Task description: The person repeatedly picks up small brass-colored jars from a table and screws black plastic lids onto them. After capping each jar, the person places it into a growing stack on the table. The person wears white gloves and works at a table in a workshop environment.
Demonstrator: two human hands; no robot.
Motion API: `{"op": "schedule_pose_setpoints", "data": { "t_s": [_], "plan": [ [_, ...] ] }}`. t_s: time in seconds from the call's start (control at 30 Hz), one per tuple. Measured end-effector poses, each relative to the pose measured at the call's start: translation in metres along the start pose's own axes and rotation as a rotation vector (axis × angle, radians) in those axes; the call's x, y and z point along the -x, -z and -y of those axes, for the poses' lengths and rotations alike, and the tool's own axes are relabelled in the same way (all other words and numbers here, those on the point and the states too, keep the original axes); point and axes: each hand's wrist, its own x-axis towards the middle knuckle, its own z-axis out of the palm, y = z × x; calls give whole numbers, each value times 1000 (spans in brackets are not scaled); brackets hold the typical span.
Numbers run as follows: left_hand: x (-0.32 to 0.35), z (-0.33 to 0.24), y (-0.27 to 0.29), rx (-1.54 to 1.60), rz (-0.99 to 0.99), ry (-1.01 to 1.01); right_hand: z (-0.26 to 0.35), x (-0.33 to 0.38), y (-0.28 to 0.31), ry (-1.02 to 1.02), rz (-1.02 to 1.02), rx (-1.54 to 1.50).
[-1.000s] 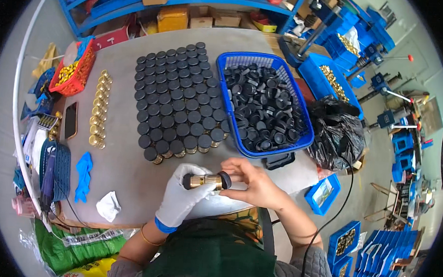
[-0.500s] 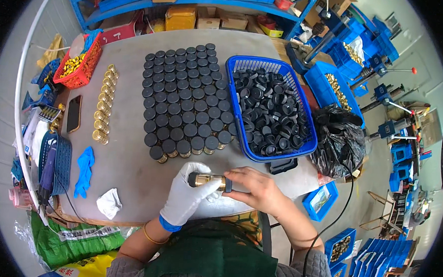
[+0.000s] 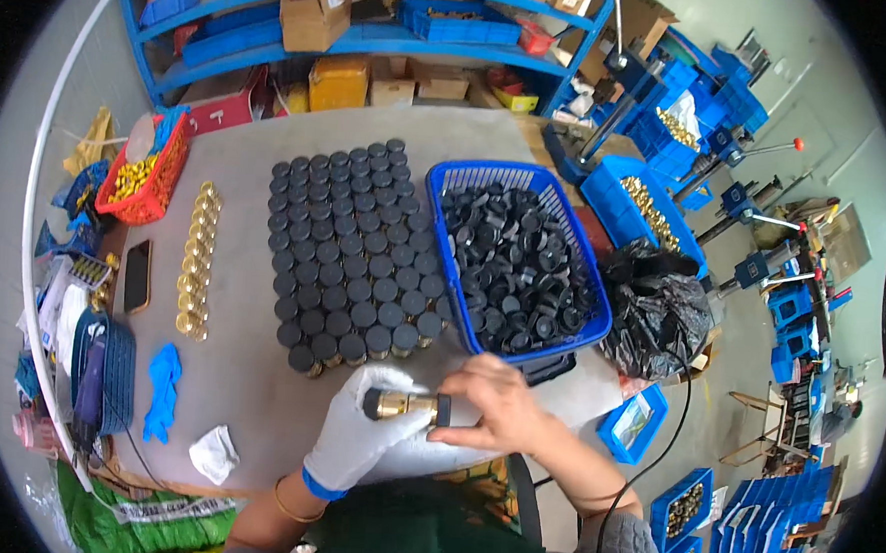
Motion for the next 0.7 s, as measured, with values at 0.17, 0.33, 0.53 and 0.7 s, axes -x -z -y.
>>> {"op": "schedule_pose_setpoints", "data": {
  "t_s": [0.17,0.33,0.53,0.7],
  "plan": [
    [-2,-15,27,-294,203,-431,-18,-2,-17,-582,401,-780],
    [-62,-33,92,-625,-426,-578,-60,-30,5,-519,-134,124],
    [-216,-13,220,-849,-645,-333,-132,-8,-23,-552,-92,420],
    [-287,24,241,-1008,-454,-131,-118,-19,-16,-632,-74,309]
  ]
}}
